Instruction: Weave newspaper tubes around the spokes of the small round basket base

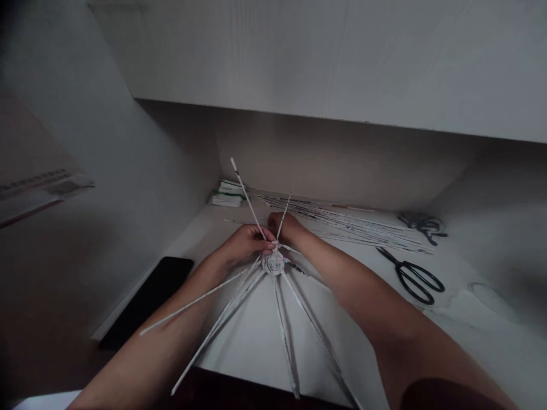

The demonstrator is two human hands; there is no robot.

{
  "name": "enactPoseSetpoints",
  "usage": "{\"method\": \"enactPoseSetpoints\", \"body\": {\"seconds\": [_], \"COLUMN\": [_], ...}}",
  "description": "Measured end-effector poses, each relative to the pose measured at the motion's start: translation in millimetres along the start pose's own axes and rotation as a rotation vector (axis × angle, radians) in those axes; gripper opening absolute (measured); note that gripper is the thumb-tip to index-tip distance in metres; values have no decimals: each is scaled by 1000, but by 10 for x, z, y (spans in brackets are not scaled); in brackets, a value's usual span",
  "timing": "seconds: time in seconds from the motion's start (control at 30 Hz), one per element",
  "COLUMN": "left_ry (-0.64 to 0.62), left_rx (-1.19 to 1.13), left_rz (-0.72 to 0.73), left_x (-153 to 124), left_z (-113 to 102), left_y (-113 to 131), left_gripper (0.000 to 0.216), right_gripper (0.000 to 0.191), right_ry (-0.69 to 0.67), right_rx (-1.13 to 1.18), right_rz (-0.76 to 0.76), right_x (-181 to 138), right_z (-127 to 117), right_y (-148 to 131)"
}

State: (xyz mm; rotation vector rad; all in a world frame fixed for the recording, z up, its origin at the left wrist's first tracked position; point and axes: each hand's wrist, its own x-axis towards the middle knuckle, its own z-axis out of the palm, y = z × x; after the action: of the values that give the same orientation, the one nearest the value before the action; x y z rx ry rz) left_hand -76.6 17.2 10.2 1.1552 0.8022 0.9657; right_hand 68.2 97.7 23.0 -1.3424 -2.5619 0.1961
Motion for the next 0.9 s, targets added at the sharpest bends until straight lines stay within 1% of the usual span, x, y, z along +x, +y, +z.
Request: {"method": "enactPoseSetpoints", "body": {"seconds": [0.1, 0.17, 0.27, 0.33, 0.37, 0.4, 0.47, 0.53, 0.57, 0.63, 0.73, 0.83, 0.9], "left_ry": [23, 32, 47, 62, 72, 84, 116, 138, 140, 133, 124, 110, 103], "left_rx": [-2, 9, 19, 16, 15, 17, 23, 27, 29, 32, 34, 34, 39], "left_rz": [-13, -10, 0, -5, -9, -11, -15, -26, -31, -26, -3, 13, 18], "left_x": [14, 13, 8, 9, 12, 15, 21, 25, 26, 25, 21, 19, 20], "left_z": [-15, -9, -3, -12, -19, -28, -43, -52, -53, -51, -42, -35, -33], "left_y": [-3, 9, 21, 14, 6, -3, -21, -35, -39, -47, -62, -80, -89], "left_gripper": [38, 37, 35, 33, 32, 32, 32, 32, 32, 34, 36, 36, 37], "right_gripper": [9, 10, 20, 25, 25, 24, 23, 23, 23, 23, 27, 31, 30], "right_ry": [3, 23, 97, 114, 106, 106, 98, 130, 144, 160, 177, 186, 199], "right_rx": [-9, -25, -69, -99, -158, -231, -379, -500, -524, -485, -397, -393, -419], "right_rz": [-19, -22, -18, -9, 1, 18, -8, 1, 17, 21, -68, -161, -165], "right_x": [39, 25, -28, -103, -160, -231, -416, -643, -764, -1003, -1303, -1498, -1581], "right_z": [58, -16, -299, -556, -687, -813, -1026, -1175, -1225, -1287, -1332, -1383, -1434], "right_y": [-56, -51, 20, 93, 131, 167, 230, 276, 292, 305, 260, 163, 110]}}
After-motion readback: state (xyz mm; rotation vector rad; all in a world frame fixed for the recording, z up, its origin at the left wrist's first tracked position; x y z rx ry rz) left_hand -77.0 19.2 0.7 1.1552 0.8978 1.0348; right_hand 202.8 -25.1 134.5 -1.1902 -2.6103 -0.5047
